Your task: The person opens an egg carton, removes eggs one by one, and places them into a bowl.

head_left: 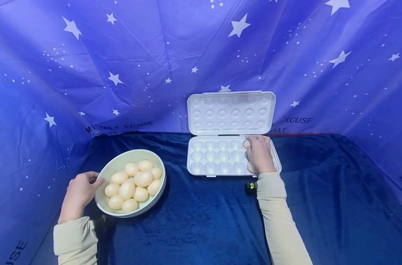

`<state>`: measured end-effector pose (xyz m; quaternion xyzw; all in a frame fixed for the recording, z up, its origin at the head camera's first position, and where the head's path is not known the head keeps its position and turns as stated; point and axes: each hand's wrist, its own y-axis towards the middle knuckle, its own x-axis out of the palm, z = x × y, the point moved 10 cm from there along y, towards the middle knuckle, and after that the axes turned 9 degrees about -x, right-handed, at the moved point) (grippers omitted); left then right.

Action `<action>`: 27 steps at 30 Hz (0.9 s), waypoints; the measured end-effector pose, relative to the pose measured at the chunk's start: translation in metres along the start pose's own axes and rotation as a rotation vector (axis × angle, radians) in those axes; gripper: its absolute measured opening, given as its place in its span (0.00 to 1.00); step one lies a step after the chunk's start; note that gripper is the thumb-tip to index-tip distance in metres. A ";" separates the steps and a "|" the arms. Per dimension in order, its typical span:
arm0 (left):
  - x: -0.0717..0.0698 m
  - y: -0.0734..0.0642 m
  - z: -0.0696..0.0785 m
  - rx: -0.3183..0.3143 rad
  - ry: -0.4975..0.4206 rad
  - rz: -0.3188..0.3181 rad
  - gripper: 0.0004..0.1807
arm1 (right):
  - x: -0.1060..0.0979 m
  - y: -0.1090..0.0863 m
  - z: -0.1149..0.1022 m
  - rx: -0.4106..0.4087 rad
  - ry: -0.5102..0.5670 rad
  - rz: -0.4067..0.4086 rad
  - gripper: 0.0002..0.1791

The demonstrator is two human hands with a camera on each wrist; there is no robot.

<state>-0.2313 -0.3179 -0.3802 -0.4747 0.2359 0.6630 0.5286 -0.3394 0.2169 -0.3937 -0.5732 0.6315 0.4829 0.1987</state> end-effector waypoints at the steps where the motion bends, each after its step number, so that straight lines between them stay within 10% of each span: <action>1: 0.000 0.000 0.000 0.000 0.001 0.001 0.22 | 0.000 0.000 0.000 0.000 0.002 0.002 0.19; 27: 0.002 0.001 -0.002 -0.035 -0.010 -0.035 0.23 | -0.023 -0.004 -0.004 0.054 0.127 0.184 0.18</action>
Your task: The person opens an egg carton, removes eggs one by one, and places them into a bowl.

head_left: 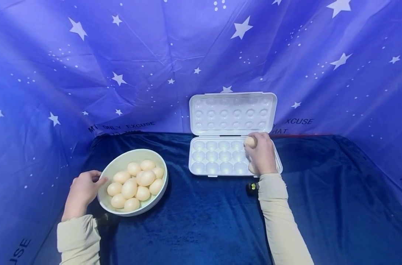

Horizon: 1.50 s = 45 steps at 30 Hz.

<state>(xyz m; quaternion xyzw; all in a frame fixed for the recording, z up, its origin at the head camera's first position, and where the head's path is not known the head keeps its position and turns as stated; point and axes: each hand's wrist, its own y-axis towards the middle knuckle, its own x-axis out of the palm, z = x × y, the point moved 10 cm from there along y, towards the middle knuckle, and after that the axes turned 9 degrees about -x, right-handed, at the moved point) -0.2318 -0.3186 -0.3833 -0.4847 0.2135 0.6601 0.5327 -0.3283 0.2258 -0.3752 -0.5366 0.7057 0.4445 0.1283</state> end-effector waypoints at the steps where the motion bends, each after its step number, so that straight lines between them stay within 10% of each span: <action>1: 0.000 0.000 0.000 0.003 0.001 0.001 0.23 | -0.002 0.000 -0.002 -0.009 0.000 0.017 0.19; 21: -0.003 -0.001 0.006 0.043 -0.014 0.035 0.21 | -0.007 0.002 -0.070 -0.225 0.096 0.014 0.19; 31: -0.004 -0.001 0.003 0.022 -0.014 0.029 0.22 | 0.000 0.000 -0.153 -0.465 0.121 -0.076 0.19; 45: -0.002 -0.005 0.002 0.039 -0.024 0.020 0.21 | 0.032 -0.020 -0.224 -0.524 0.215 -0.117 0.17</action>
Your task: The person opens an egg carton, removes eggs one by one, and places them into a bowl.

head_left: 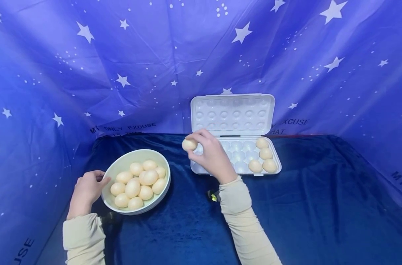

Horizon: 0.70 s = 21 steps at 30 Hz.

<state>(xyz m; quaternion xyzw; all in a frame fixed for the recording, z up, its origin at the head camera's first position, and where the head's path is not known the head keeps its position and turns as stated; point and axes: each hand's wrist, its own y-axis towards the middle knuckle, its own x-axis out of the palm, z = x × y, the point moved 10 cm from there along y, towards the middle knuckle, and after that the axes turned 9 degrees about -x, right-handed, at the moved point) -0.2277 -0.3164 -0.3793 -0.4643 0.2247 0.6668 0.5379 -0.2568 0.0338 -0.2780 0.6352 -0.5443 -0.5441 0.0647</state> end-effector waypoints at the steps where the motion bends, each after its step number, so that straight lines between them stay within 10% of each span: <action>1: 0.000 0.000 0.000 -0.001 -0.001 -0.002 0.21 | 0.004 0.000 -0.003 0.000 0.012 0.000 0.16; 21: 0.000 0.006 -0.003 -0.014 0.002 -0.001 0.23 | 0.095 -0.007 -0.032 -0.056 0.088 -0.216 0.15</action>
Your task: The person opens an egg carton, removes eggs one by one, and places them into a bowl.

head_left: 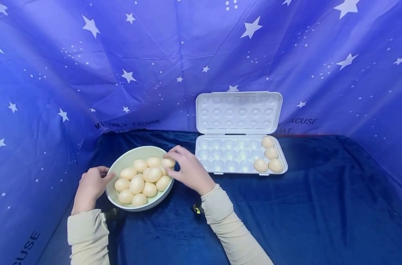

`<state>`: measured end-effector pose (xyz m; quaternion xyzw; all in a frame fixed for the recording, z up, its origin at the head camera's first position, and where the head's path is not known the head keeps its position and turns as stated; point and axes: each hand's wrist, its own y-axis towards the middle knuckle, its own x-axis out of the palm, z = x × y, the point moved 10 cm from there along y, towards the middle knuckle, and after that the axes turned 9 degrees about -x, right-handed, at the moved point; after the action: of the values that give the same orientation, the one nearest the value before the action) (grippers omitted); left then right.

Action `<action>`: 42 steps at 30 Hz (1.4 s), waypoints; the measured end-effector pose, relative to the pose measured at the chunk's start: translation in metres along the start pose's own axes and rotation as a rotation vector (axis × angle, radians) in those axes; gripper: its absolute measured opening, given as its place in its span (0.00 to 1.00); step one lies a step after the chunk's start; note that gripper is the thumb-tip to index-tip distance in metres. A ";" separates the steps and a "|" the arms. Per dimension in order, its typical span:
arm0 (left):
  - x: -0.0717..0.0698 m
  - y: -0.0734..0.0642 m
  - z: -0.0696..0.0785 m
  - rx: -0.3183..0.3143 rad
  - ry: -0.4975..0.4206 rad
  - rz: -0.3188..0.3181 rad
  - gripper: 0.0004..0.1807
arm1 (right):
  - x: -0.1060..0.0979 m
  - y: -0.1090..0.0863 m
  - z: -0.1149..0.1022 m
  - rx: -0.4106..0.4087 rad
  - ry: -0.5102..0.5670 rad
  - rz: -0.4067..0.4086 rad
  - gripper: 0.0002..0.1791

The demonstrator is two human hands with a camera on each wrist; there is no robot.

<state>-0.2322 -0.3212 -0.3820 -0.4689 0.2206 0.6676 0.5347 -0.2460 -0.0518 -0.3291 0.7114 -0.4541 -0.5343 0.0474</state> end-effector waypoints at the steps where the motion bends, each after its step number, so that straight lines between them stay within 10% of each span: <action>1: 0.000 0.000 0.000 -0.001 -0.002 -0.002 0.23 | 0.004 0.000 -0.001 -0.003 0.001 -0.015 0.15; 24: 0.000 0.001 0.000 0.001 -0.011 -0.002 0.22 | 0.056 0.000 -0.015 -0.046 -0.131 -0.193 0.17; 42: -0.003 -0.001 0.003 0.040 -0.006 0.026 0.21 | 0.044 0.001 -0.016 -0.042 -0.168 -0.180 0.22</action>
<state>-0.2323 -0.3199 -0.3778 -0.4532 0.2384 0.6712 0.5360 -0.2328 -0.0898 -0.3535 0.7009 -0.3795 -0.6035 -0.0240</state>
